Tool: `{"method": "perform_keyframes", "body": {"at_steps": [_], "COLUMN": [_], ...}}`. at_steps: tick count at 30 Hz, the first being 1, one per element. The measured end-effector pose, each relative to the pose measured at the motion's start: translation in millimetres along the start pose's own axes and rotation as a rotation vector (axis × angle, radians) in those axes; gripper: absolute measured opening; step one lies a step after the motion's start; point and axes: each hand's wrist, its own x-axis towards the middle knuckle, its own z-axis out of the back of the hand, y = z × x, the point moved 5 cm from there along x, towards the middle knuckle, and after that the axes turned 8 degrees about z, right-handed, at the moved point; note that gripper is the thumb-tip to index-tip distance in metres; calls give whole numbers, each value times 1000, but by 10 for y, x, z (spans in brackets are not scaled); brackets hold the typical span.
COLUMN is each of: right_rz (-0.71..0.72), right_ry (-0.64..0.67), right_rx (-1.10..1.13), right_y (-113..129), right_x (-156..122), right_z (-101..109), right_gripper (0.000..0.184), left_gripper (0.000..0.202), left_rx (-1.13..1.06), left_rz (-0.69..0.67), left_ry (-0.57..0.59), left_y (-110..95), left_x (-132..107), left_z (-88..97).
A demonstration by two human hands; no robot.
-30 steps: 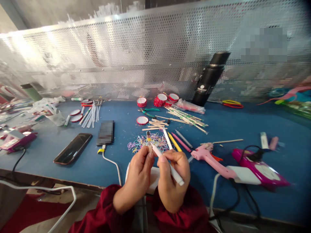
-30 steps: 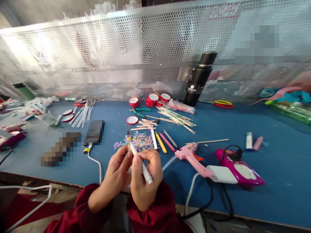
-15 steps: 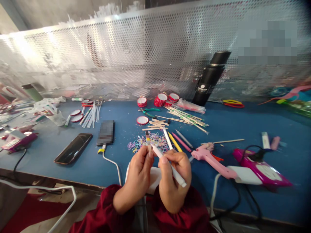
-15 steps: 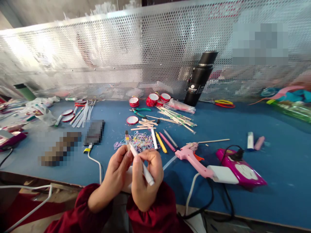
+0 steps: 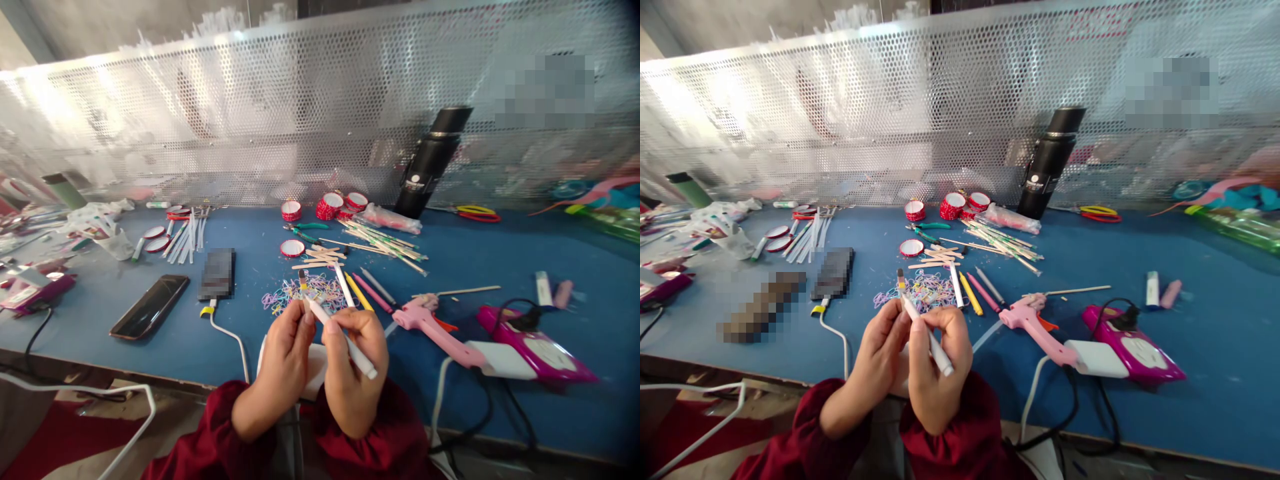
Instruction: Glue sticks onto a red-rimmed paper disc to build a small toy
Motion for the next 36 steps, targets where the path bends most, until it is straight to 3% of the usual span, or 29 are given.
{"method": "perform_keyframes", "body": {"at_steps": [24, 30, 36], "right_rz": [-2, 20, 3], "right_ry": [-35, 19, -27], "right_rx": [3, 5, 6], "right_y": [4, 23, 13], "right_x": [9, 14, 4], "right_z": [12, -4, 10], "right_gripper": [6, 7, 5], "left_gripper": [29, 33, 31], "left_rx": [26, 13, 22], "left_rz": [-21, -8, -7], "left_ry": [7, 1, 1], "left_y": [-40, -30, -58], "left_x": [-3, 0, -1], "left_z": [-8, -14, -7]}}
